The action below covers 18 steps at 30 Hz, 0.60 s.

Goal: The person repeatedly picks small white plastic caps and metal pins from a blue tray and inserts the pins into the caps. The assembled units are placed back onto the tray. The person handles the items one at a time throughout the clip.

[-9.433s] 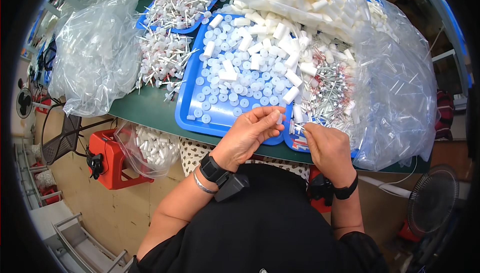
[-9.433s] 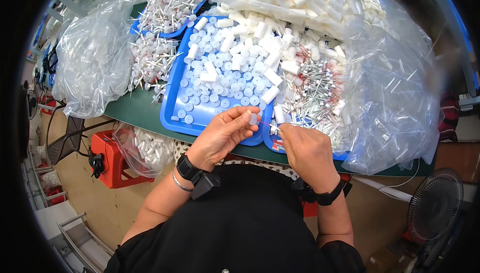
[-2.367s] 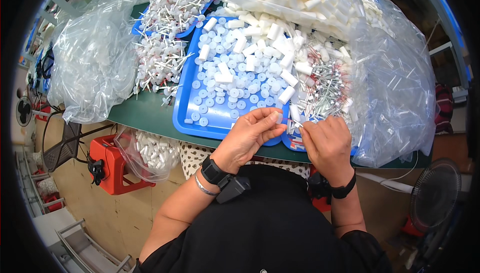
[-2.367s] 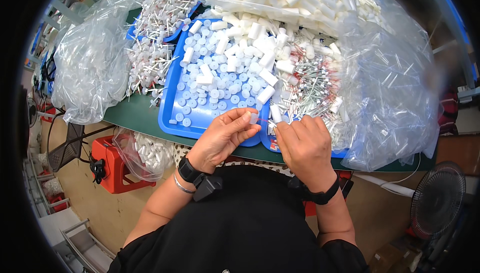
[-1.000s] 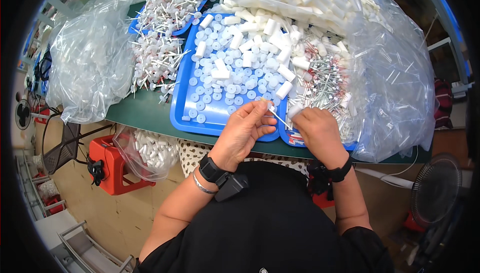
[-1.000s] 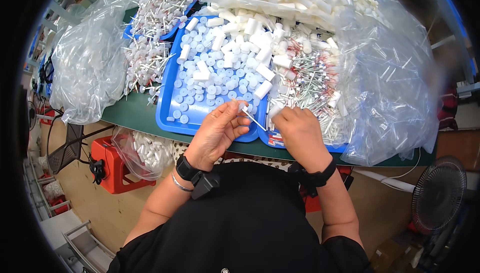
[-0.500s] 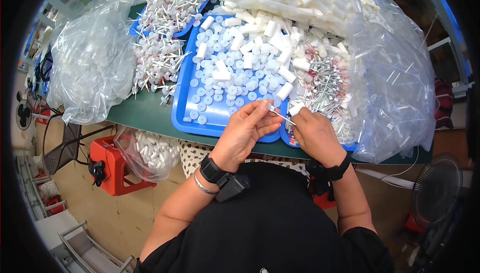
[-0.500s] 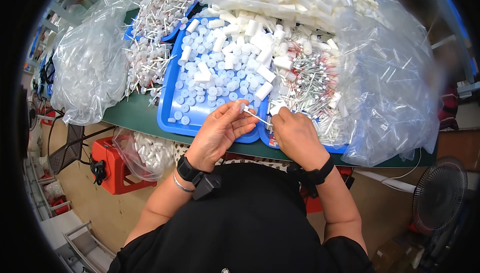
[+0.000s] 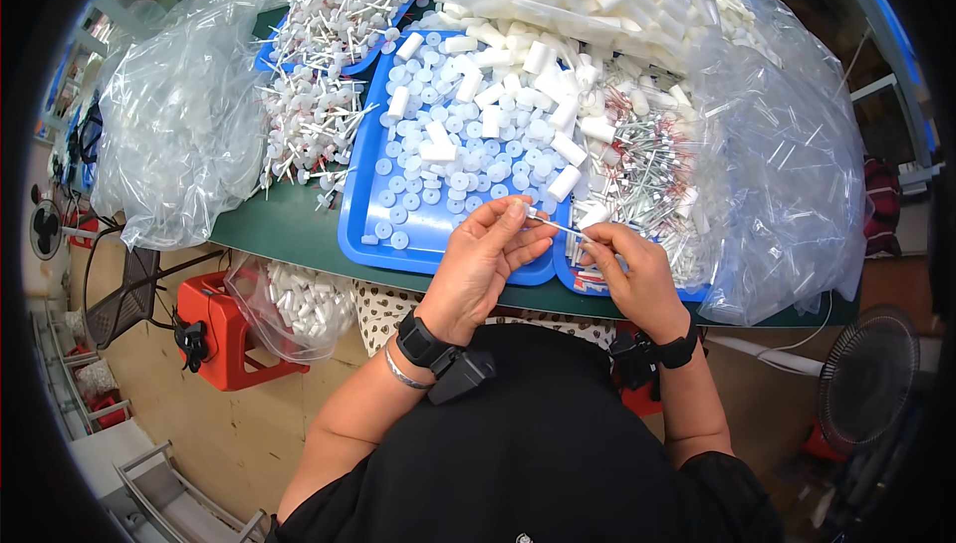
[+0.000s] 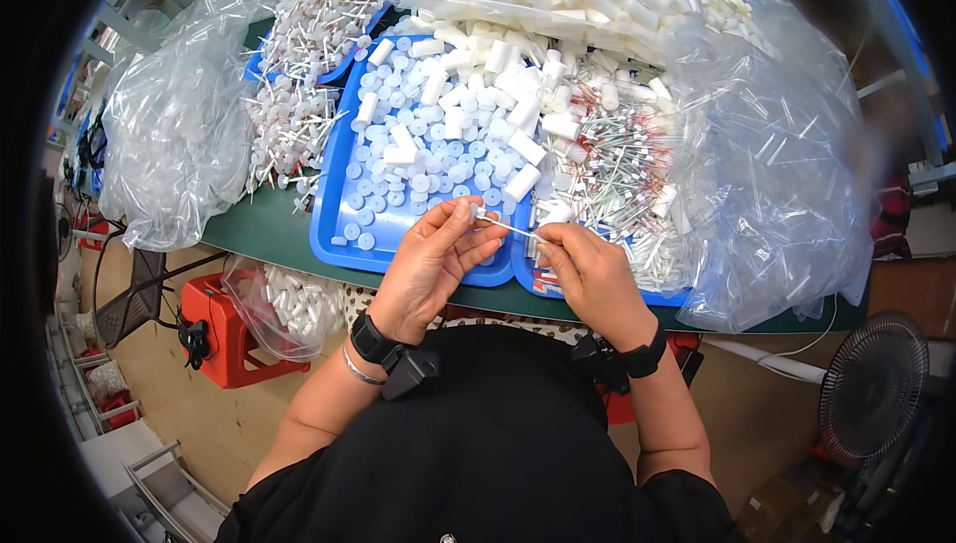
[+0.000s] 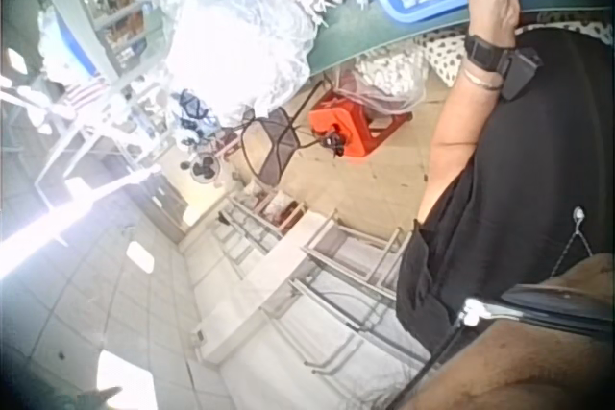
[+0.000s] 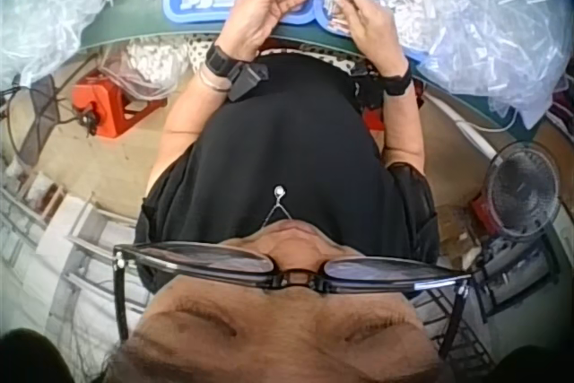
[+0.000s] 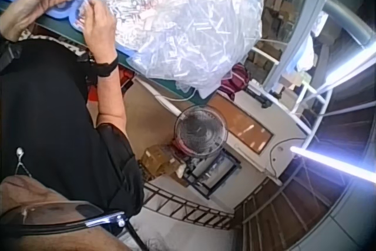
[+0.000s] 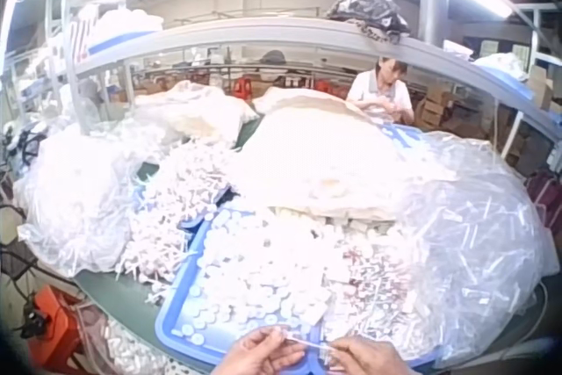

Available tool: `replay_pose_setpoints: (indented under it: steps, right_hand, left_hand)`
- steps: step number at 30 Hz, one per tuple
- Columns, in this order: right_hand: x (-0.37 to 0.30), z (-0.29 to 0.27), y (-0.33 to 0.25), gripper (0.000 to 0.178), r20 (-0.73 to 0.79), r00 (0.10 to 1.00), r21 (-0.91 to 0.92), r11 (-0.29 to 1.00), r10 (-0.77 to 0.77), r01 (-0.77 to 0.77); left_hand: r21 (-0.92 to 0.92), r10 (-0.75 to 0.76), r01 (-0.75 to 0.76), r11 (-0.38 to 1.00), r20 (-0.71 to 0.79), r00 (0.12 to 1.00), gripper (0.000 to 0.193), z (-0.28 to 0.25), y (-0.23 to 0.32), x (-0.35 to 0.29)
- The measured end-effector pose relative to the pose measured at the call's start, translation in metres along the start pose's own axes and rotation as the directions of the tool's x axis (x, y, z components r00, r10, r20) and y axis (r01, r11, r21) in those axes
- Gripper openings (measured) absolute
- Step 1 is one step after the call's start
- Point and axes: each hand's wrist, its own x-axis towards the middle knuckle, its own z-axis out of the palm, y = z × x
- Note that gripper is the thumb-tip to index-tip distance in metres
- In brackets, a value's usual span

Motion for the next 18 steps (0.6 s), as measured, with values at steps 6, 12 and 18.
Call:
replay_pose_setpoints:
  steps: [6,12,18]
  right_hand:
    - [0.001,0.0,-0.002,0.01,-0.025,0.999,-0.025,0.999,-0.038,0.037]
    - [0.005,0.007,-0.01,0.011,-0.008,0.999,0.062,0.997,-0.054,0.054]
    - [0.009,0.006,-0.009,0.018,0.348,0.892,0.696,0.558,0.288,-0.452]
  left_hand:
    - [0.011,0.018,-0.018,1.0,0.008,1.0,0.025,-0.002,-0.002,0.001]
    - [0.163,-0.026,0.012,0.987,0.088,0.996,0.026,0.002,-0.012,-0.004]
    - [0.253,-0.076,0.045,0.966,0.113,0.991,0.026,0.009,-0.001,-0.013]
